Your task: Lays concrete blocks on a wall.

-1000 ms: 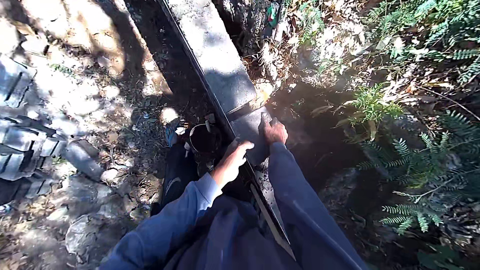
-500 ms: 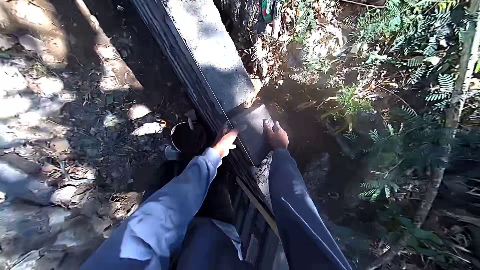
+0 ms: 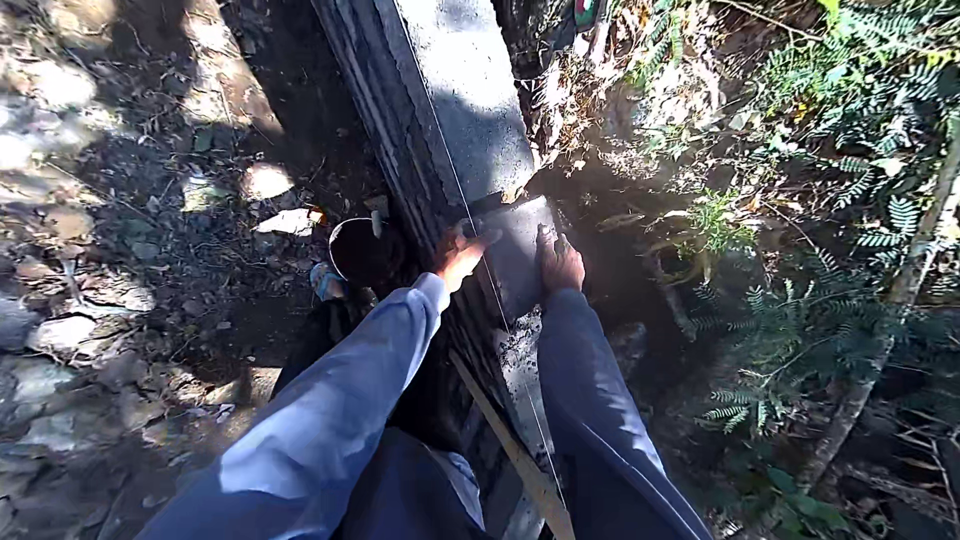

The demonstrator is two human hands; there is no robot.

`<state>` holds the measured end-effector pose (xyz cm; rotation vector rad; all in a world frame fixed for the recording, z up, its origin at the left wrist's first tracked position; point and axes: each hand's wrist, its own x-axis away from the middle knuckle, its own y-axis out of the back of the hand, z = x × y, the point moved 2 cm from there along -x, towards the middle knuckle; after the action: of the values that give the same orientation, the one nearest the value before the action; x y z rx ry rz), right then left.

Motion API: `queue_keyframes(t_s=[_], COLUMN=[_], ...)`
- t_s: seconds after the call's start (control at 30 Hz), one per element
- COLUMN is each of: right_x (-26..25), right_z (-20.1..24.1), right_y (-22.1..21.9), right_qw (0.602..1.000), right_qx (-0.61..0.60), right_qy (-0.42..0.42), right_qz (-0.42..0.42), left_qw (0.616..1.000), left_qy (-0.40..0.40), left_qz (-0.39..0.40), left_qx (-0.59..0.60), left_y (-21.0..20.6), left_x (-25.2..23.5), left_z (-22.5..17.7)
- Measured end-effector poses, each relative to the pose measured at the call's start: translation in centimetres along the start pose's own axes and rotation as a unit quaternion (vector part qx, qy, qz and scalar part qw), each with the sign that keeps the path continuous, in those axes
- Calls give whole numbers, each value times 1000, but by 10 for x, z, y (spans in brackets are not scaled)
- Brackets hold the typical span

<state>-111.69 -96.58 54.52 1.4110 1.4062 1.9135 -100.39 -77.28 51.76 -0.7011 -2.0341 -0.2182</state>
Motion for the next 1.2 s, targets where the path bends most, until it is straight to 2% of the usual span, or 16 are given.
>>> queue_keyframes(t_s=[0.33,0.57,0.93,1.1,1.2], right_x=[2,-6,10,5,13], right_z=[-8,-2,-12,-8,-19], right_y=[2,2,-5,-5,-14], right_qw=[998,998,996,995,996], right_qx=[-16,-35,-70,-78,-61], right_qy=[67,54,55,54,62], right_qz=[12,4,6,-13,-27], left_qw=[995,989,988,985,985], left_qy=[-56,-87,-84,-110,-95], left_qz=[-62,-102,-113,-107,-106], left_qx=[47,66,67,76,97], left_y=[-18,-20,-19,-15,-19], left_x=[17,13,6,0,7], left_z=[13,12,25,26,40])
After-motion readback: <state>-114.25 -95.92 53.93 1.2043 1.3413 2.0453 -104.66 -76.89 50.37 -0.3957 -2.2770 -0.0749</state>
